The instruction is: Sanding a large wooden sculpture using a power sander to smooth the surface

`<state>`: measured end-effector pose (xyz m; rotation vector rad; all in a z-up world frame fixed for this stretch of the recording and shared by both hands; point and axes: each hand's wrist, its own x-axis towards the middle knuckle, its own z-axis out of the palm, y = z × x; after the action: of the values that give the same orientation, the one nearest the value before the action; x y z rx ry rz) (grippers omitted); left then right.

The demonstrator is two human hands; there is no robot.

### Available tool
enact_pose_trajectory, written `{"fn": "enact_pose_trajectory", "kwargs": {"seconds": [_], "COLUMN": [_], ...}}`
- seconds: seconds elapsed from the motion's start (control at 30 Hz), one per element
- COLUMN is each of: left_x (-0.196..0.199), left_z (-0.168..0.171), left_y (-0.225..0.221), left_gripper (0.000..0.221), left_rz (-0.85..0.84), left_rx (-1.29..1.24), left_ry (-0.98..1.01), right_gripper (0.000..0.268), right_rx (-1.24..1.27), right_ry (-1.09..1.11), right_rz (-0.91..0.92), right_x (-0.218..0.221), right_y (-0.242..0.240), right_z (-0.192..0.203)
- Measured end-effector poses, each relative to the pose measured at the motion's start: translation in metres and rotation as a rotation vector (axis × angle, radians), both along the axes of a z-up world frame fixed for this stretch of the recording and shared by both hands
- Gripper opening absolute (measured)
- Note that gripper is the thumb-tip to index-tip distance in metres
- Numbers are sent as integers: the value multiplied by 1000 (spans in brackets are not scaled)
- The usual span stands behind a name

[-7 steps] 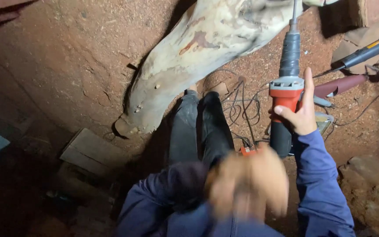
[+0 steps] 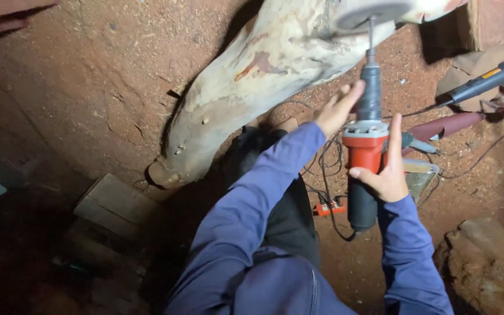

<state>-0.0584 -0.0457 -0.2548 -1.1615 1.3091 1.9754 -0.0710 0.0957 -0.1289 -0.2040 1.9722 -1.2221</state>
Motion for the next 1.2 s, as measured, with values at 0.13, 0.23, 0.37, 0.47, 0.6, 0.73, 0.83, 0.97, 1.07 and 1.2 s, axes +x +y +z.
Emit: {"fn": "enact_pose_trajectory", "kwargs": {"seconds": [0.13,0.23,0.37,0.47,0.6,0.73,0.83,0.97,1.07,1.2], "left_x": [-27,-35,-27,-6,-5,-15,-9,-1,-1,1], "left_z": [30,28,30,-5,5,20,17,9,4,15], "left_y": [8,4,13,25,9,0,1,1,-3,-16], "left_gripper": [51,52,59,72,56,51,49,47,47,48], "left_rz": [348,337,378,440,512,520,512,522,457,411], "left_rx": [227,221,209,336,370,294,289,289,244,231], "left_ry": [162,209,77,53,86,65,58,71,47,54], "right_gripper": [149,144,125,126,125,126,126,128,125,126], "right_rx": [-111,-27,302,422,538,516,511,490,429,391], "right_ry": [-243,-251,-184,-271,-278,-329,-334,-338,-324,-345], "right_rz": [-127,-123,-30,25,136,163,167,170,134,85], "right_x": [27,45,36,35,18,2,6,14,20,37], "right_y": [27,56,38,34,19,10,15,15,5,4], "right_z": [0,3,35,40,44,49,48,45,48,41]}}
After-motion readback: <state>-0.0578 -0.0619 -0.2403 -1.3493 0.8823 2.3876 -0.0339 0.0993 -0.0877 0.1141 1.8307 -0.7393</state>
